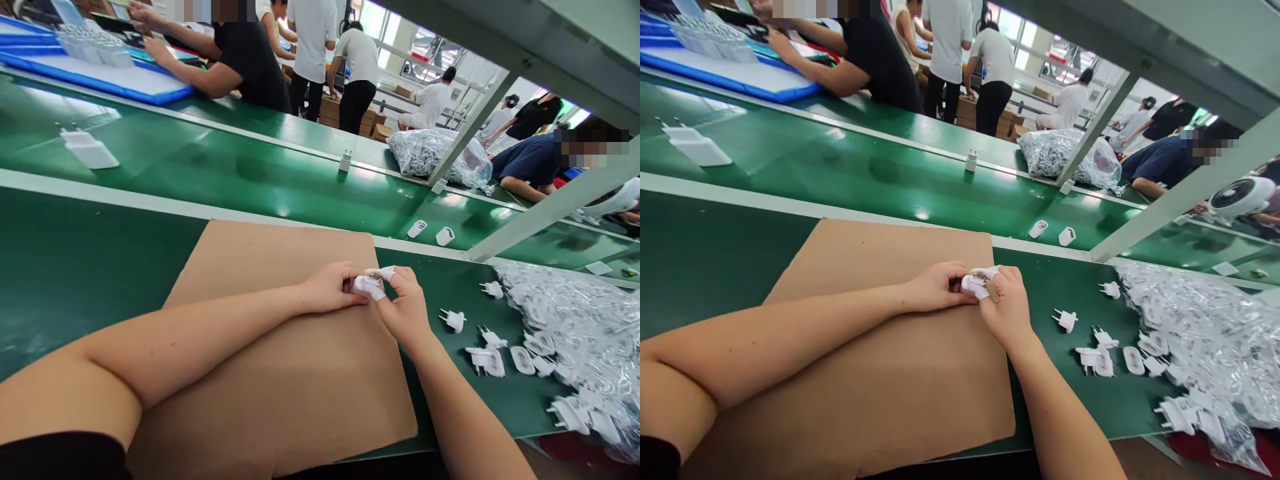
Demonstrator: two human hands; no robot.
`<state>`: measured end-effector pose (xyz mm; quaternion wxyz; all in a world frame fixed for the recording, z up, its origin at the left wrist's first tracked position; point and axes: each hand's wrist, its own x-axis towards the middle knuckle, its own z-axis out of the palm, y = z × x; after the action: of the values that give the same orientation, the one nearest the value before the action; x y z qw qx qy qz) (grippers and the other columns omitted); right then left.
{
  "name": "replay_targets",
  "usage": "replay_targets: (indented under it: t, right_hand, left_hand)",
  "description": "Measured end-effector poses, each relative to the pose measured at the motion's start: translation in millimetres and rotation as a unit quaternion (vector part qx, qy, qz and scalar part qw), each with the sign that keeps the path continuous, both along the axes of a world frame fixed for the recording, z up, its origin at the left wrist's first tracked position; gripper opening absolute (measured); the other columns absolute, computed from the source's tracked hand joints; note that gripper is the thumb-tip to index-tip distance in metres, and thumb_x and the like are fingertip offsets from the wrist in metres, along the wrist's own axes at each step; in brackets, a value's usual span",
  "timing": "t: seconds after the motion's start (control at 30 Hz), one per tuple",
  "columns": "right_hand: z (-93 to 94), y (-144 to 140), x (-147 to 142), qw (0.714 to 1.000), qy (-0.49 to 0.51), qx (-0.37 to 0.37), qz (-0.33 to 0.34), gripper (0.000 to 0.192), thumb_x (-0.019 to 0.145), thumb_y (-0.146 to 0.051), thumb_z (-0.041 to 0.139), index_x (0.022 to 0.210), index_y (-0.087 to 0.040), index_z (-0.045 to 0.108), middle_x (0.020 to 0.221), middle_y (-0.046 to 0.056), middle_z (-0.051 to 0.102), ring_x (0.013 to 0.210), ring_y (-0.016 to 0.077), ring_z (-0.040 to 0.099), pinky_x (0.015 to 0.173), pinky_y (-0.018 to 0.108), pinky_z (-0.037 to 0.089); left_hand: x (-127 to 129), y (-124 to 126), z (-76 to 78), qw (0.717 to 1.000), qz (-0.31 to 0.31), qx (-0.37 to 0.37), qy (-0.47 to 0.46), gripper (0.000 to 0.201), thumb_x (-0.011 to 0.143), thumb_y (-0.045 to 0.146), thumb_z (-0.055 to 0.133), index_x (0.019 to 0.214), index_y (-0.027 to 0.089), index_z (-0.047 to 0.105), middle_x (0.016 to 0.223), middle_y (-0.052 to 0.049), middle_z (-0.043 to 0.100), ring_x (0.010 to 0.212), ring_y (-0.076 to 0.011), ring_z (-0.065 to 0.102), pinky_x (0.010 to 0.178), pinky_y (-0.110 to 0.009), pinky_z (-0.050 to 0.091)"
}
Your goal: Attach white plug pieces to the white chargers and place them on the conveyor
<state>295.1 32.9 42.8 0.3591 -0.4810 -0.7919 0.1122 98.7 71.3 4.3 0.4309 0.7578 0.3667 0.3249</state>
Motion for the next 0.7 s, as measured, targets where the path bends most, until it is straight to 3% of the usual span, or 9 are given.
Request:
replay_targets:
  t: [0.33,0.53,0.7]
  right_hand:
    - [6.3,2,-6,0.986,-0.158,0.026,-0.042,0.017,0.084,-0.013,0.061,0.091,-0.022,0.073,0.081,0.005,0.064,0.084,0.0248,0.054,0.077,0.038,0.04]
    - [8.1,3,-7,0.986,-0.158,-0.021,-0.058,0.014,0.076,-0.01,0.062,0.079,-0.022,0.07,0.075,0.002,0.059,0.075,0.0201,0.053,0.076,0.034,0.037]
    - [6.5,-1,-13,0.984,-0.143,-0.048,-0.093,0.019,0.075,-0.01,0.065,0.088,-0.021,0.074,0.082,0.003,0.066,0.084,0.0208,0.059,0.079,0.033,0.038]
  left_hand:
    - [-1,0,-1.2,0.999,-0.001,-0.012,-0.034,0.031,0.077,0.046,0.08,0.08,0.018,0.066,0.079,0.0,0.056,0.068,-0.0149,0.052,0.062,-0.028,0.041]
    - [0,-2,-1.2,0.999,0.02,-0.018,-0.029,0.035,0.075,0.048,0.081,0.077,0.017,0.067,0.077,0.0,0.056,0.066,-0.0146,0.053,0.062,-0.028,0.041]
    - [1,-5,3.8,1.0,0.018,0.014,0.006,0.035,0.078,0.051,0.076,0.076,0.018,0.069,0.075,0.0,0.057,0.068,-0.0162,0.054,0.065,-0.028,0.042]
